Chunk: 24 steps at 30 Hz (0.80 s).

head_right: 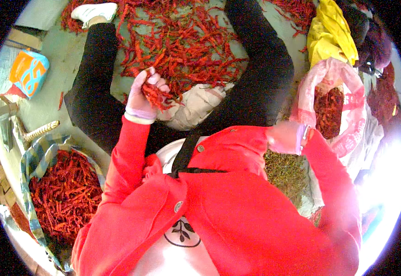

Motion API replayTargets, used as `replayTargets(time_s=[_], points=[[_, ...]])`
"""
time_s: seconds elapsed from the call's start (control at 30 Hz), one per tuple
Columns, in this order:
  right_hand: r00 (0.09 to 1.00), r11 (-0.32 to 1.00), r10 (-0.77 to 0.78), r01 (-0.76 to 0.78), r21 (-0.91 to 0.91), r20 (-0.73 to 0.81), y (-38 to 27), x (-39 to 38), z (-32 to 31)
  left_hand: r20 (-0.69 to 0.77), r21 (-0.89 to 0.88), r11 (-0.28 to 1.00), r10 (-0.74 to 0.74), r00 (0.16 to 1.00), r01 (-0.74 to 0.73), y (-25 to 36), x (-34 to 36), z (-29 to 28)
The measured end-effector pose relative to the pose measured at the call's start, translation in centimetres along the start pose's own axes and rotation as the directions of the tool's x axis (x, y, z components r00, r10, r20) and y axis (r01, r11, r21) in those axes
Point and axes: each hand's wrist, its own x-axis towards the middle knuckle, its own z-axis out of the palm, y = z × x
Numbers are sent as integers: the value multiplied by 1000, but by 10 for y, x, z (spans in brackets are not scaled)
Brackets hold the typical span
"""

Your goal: The person sits on the floor and removes stems from dried red chili peppers by hand. They pick up peppers from a large pile, pull off the stems, and place the de-stemmed peppers into a nearby sack.

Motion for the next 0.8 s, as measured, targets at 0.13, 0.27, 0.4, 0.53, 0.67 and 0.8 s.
replayTargets(time_s=[0.13,0.27,0.4,0.53,0.67,0.8], points=[[736,960,15,177,214,-676,-30,95,-40,-133,67,995,84,988,-75,15,-9,-8],[547,984,-12,-144,-108,-837,-48,202,-55,-114,19,998,57,992,-55,24,-17,-12],[680,908,154,-383,-168,-717,-19,249,-66,-138,65,996,68,988,-60,20,-17,-10],[702,929,202,-358,-93,-682,1,256,-90,-192,84,996,15,981,1,19,-15,-19],[698,979,198,-180,99,-688,16,239,-114,-218,177,982,-22,976,62,15,-11,-20],[717,981,71,77,179,-694,28,216,-124,-282,222,972,-12,959,78,9,-9,-23]])
